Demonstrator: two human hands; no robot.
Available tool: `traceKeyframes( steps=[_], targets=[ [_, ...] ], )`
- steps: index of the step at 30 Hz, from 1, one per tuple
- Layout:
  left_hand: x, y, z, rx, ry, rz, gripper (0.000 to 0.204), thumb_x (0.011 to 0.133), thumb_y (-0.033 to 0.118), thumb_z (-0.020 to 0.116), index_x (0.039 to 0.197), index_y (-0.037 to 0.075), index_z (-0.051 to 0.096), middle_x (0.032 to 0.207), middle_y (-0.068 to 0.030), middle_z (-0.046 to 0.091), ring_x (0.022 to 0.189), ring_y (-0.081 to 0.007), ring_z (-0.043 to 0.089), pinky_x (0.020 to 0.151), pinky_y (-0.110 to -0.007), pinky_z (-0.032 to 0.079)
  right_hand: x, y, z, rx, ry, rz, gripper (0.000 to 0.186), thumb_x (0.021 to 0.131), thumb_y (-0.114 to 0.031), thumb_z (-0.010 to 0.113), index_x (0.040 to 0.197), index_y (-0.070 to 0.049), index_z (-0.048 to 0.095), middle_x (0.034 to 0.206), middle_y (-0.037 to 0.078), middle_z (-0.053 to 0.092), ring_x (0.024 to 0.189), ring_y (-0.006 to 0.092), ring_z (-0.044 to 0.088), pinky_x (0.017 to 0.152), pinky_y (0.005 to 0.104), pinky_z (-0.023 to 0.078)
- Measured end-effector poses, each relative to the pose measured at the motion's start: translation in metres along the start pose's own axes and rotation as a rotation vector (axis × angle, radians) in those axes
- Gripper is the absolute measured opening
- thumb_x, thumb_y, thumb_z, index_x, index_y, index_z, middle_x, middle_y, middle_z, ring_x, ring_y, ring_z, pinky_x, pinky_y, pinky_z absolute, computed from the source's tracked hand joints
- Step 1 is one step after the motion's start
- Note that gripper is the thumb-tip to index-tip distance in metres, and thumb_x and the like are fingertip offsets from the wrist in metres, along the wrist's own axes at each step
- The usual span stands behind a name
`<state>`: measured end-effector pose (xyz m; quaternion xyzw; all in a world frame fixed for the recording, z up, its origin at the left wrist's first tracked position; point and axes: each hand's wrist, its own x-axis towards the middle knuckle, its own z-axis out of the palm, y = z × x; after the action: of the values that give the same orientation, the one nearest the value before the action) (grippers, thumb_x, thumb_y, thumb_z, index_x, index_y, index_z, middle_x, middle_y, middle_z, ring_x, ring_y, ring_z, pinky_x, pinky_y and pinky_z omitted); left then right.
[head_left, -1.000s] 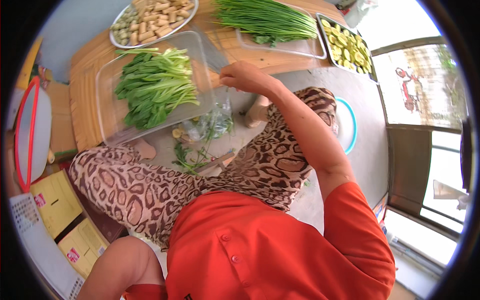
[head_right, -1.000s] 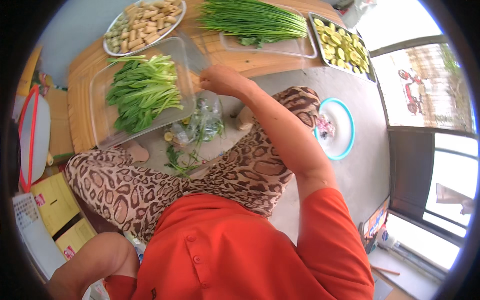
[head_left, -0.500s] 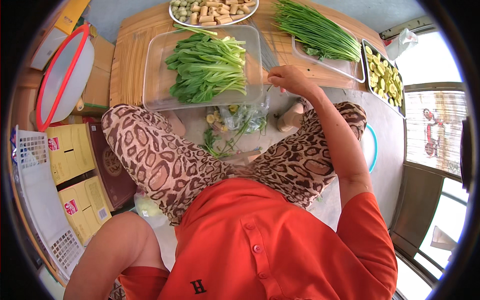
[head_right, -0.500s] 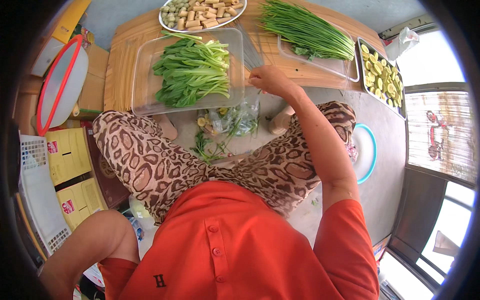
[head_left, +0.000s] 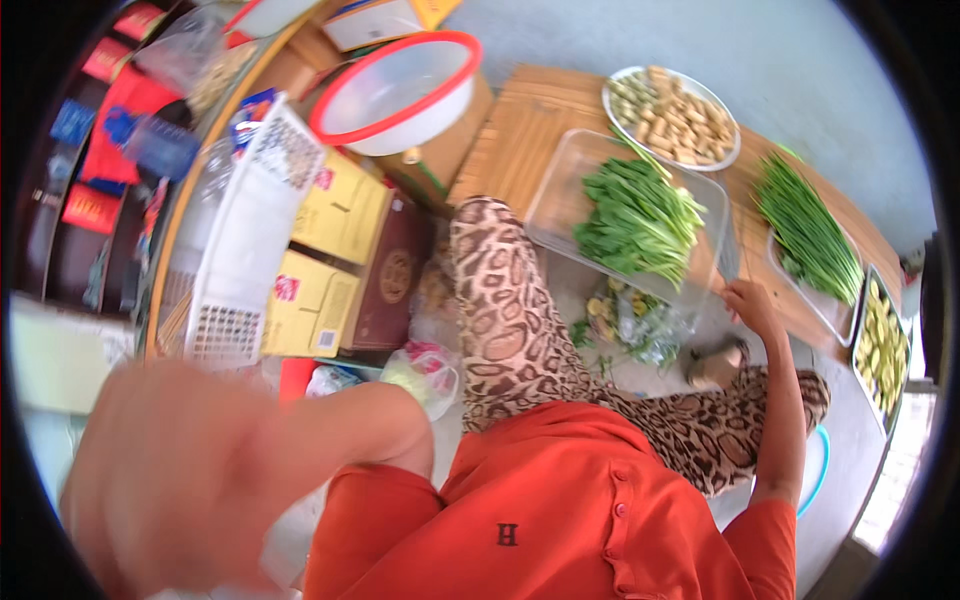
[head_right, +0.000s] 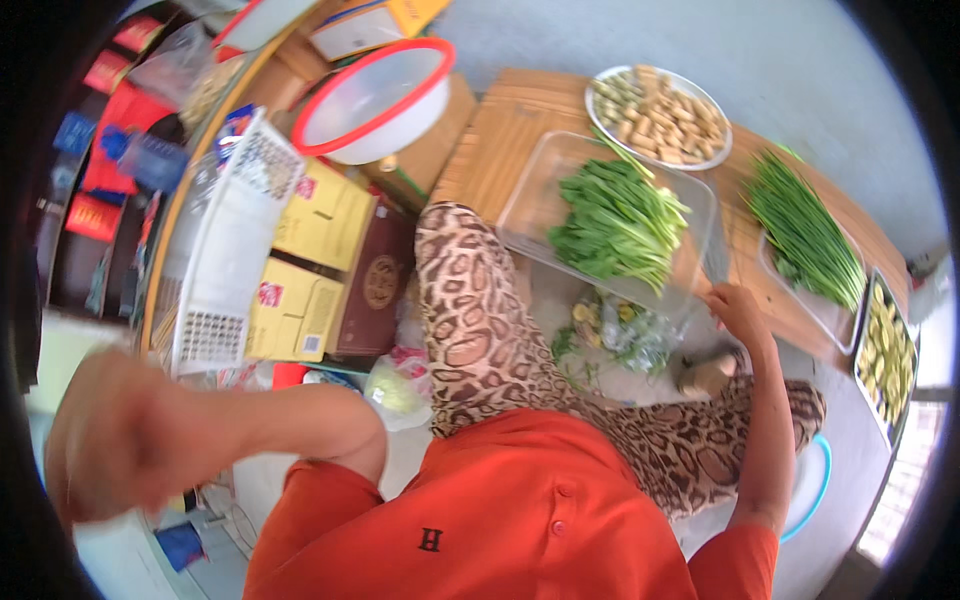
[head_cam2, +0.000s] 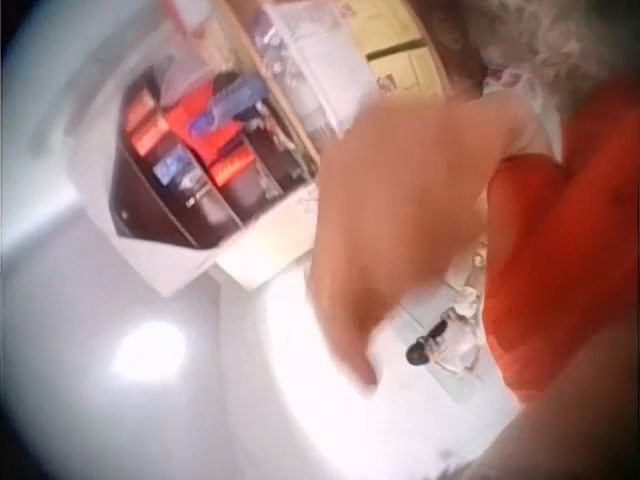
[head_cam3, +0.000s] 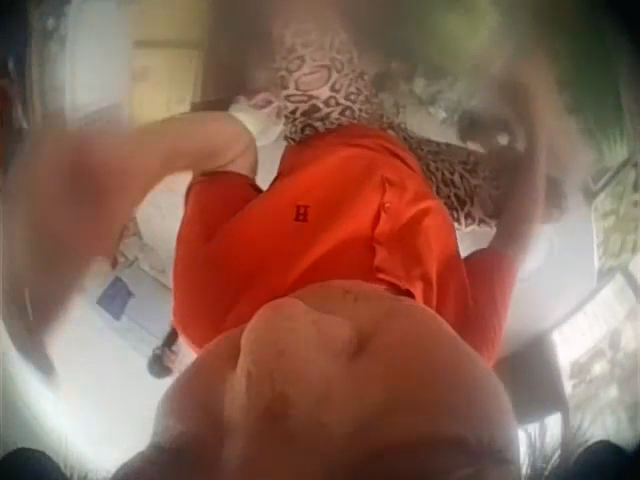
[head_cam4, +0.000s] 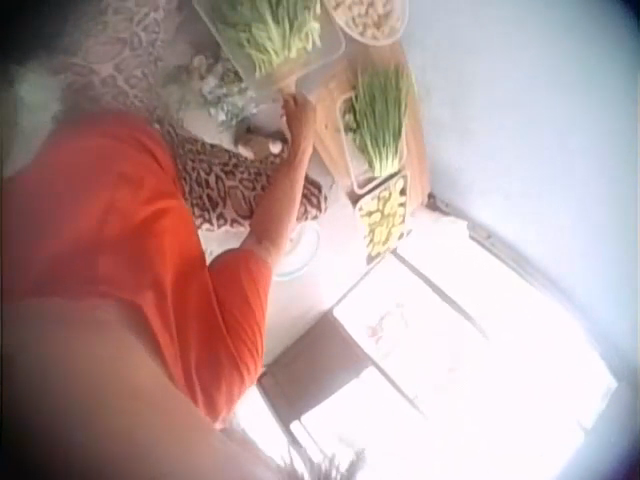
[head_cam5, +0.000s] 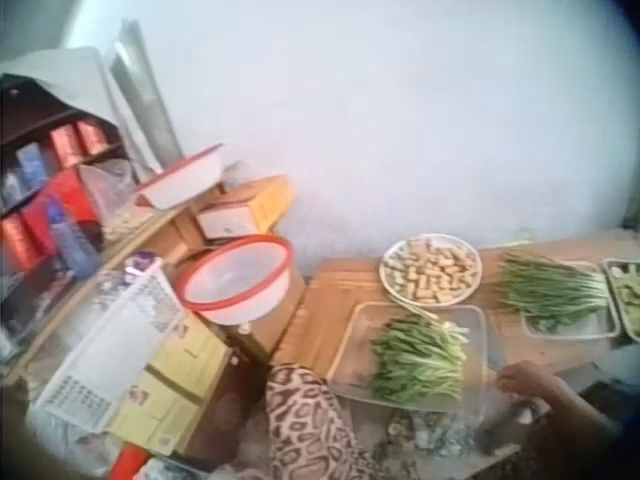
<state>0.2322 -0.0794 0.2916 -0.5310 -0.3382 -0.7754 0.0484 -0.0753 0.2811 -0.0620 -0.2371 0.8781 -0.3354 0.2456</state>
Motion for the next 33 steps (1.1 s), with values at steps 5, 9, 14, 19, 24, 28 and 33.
traceKeyframes(
  steps=[5,9,14,19,24,28,33],
  targets=[
    [-0.064,-0.083,-0.101,0.851,0.663,-0.093,0.03,0.097,0.027,0.05,0.096,0.0,0.064,0.055,0.004,0.043,0.045,-0.0075,0.041,0.048,-0.023,0.041,-0.005,0.016,-0.002,0.022,-0.024,0.047,0.021,0.09,-0.016,0.054,0.08,0.002,0.06,0.064,0.007,0.059,0.049,0.0138,0.058,0.047,0.028,0.046],
    [-0.092,-0.131,-0.155,0.985,0.76,-0.428,0.021,0.092,0.02,0.059,0.091,0.002,0.071,0.057,0.005,0.051,0.051,-0.002,0.046,0.046,-0.023,0.037,-0.003,0.037,0.003,0.031,-0.082,0.094,0.022,0.087,-0.015,0.054,0.079,0.004,0.06,0.062,0.009,0.059,0.047,0.0158,0.057,0.045,0.029,0.046],
    [-0.125,-0.174,-0.211,1.216,0.644,-0.463,0.017,0.084,0.017,0.065,0.085,0.002,0.072,0.068,-0.0054,0.067,0.057,-0.0064,0.054,0.051,-0.025,0.041,-0.005,0.038,0.01,0.088,-0.073,0.144,0.02,0.088,-0.014,0.053,0.08,0.003,0.061,0.062,0.009,0.058,0.046,0.0148,0.055,0.043,0.0273,0.045],
    [-0.137,-0.195,-0.241,1.257,0.639,-0.552,0.017,0.083,0.019,0.065,0.082,0.003,0.072,0.065,-0.0103,0.065,0.056,-0.0143,0.057,0.055,-0.03,0.044,-0.006,0.048,0.009,0.068,-0.062,0.153,0.019,0.088,-0.013,0.053,0.081,0.003,0.061,0.061,0.007,0.058,0.046,0.0141,0.056,0.042,0.0263,0.043],
    [-0.161,-0.204,-0.269,1.391,0.636,-0.606,0.019,0.084,0.023,0.063,0.083,0.006,0.072,0.067,-0.0131,0.064,0.059,-0.0209,0.061,0.058,-0.034,0.046,-0.036,0.042,-0.019,-0.427,0.014,0.152,0.019,0.085,-0.016,0.058,0.077,0.0,0.063,0.063,0.012,0.062,0.051,0.0226,0.061,0.048,0.0356,0.046],
    [-0.182,-0.218,-0.277,1.352,0.642,-0.713,0.019,0.086,0.025,0.062,0.086,0.007,0.069,0.077,-0.0152,0.066,0.072,-0.0316,0.065,0.065,-0.039,0.05,-0.094,0.033,-0.04,-0.997,0.08,0.171,0.024,0.083,-0.025,0.06,0.073,-0.004,0.066,0.077,0.019,0.065,0.078,0.0305,0.065,0.072,0.0453,0.049],
    [-0.181,-0.215,-0.265,1.341,0.575,-0.791,0.017,0.089,0.021,0.062,0.095,0.007,0.069,0.079,-0.0124,0.068,0.07,-0.0218,0.066,0.065,-0.033,0.05,-0.132,0.004,-0.038,-1.122,0.026,0.311,0.026,0.082,-0.028,0.06,0.072,-0.005,0.068,0.084,0.014,0.065,0.089,0.0297,0.061,0.078,0.0423,0.049]
  ],
)
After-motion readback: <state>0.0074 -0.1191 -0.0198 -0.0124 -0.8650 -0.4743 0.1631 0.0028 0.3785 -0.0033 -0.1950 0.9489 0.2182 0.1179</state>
